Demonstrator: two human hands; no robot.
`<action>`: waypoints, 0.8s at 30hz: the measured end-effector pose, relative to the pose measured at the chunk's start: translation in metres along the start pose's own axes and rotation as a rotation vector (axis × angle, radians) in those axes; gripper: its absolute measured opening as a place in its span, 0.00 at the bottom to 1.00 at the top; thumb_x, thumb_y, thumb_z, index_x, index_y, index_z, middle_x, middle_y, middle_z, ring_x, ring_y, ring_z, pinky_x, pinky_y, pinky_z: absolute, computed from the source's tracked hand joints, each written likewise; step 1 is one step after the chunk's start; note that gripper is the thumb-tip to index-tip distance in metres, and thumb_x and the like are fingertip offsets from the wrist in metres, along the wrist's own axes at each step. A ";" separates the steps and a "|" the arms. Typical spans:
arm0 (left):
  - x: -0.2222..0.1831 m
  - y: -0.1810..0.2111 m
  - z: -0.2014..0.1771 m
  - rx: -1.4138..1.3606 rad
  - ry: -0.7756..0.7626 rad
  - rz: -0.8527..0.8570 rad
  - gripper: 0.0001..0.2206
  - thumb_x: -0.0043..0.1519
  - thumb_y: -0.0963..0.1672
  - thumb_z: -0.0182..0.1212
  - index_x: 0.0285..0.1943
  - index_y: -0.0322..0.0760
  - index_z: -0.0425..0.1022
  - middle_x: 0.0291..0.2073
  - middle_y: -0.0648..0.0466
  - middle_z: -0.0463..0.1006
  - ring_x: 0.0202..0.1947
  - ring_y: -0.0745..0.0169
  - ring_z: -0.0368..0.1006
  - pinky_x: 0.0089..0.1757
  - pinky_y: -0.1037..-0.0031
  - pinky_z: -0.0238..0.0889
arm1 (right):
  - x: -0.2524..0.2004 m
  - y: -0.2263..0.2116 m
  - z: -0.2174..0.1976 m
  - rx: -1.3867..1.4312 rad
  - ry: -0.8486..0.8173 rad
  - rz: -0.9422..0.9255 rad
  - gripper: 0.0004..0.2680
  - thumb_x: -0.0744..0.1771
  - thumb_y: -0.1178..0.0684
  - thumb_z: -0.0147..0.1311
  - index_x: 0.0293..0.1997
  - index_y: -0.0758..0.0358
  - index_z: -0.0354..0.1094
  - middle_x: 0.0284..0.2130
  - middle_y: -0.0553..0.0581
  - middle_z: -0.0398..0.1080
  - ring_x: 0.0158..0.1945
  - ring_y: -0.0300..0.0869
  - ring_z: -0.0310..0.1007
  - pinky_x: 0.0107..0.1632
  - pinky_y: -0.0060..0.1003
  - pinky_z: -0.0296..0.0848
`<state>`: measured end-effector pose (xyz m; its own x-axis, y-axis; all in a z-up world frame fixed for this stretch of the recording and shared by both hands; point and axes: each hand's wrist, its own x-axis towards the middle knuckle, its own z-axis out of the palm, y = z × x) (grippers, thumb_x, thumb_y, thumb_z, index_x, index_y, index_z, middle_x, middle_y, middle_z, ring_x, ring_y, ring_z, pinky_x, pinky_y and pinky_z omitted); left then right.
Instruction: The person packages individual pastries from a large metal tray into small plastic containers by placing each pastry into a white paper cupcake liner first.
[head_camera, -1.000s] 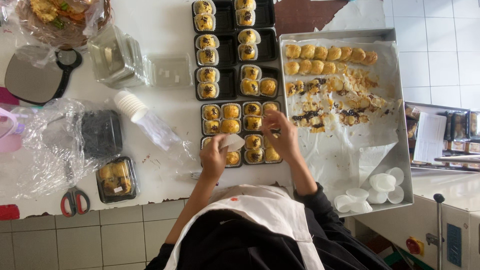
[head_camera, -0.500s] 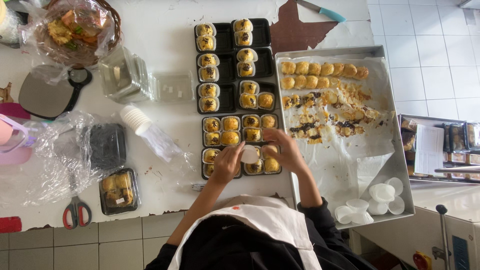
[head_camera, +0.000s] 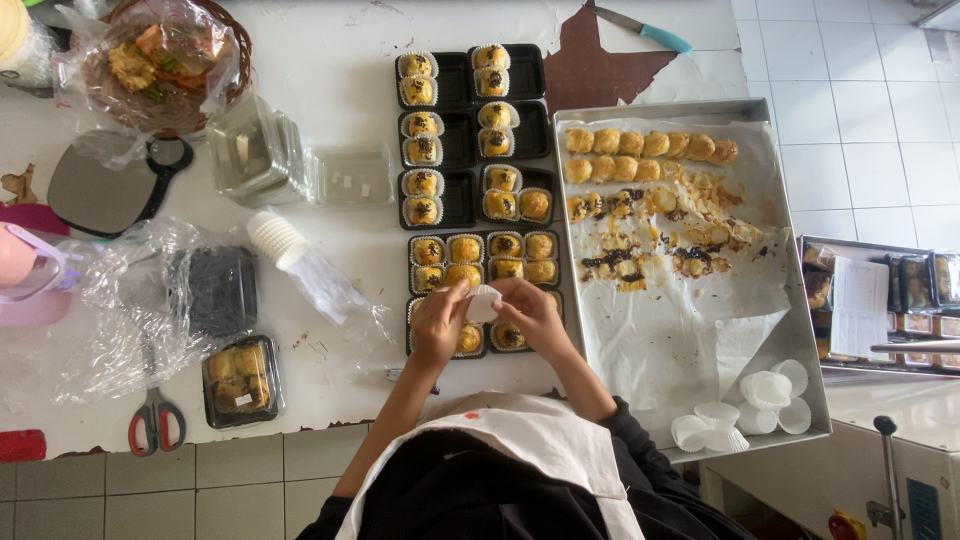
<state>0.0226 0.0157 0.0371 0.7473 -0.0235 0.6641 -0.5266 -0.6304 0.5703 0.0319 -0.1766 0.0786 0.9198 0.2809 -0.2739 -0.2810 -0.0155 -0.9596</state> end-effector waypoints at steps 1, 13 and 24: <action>-0.003 -0.002 -0.002 -0.019 -0.006 -0.028 0.14 0.60 0.37 0.69 0.54 0.29 0.75 0.37 0.49 0.82 0.37 0.57 0.81 0.38 0.71 0.76 | 0.000 0.001 0.002 -0.006 0.015 0.009 0.12 0.68 0.54 0.57 0.56 0.68 0.69 0.41 0.55 0.77 0.43 0.37 0.78 0.45 0.32 0.81; 0.001 0.005 -0.004 -0.140 -0.035 -0.093 0.10 0.64 0.37 0.65 0.53 0.29 0.74 0.41 0.45 0.84 0.39 0.56 0.83 0.39 0.72 0.78 | 0.000 0.010 0.006 0.037 0.128 -0.072 0.12 0.69 0.52 0.56 0.57 0.67 0.70 0.45 0.56 0.77 0.46 0.37 0.77 0.47 0.33 0.79; 0.008 0.010 -0.011 -0.215 -0.237 -0.525 0.08 0.67 0.42 0.60 0.49 0.29 0.70 0.34 0.46 0.85 0.31 0.59 0.84 0.32 0.73 0.75 | 0.000 0.014 0.003 0.260 0.071 -0.083 0.13 0.69 0.52 0.55 0.59 0.66 0.68 0.46 0.55 0.75 0.48 0.38 0.76 0.49 0.37 0.80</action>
<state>0.0193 0.0178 0.0534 0.9858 0.0601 0.1570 -0.1157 -0.4350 0.8930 0.0274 -0.1741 0.0650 0.9570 0.2027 -0.2076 -0.2562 0.2545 -0.9325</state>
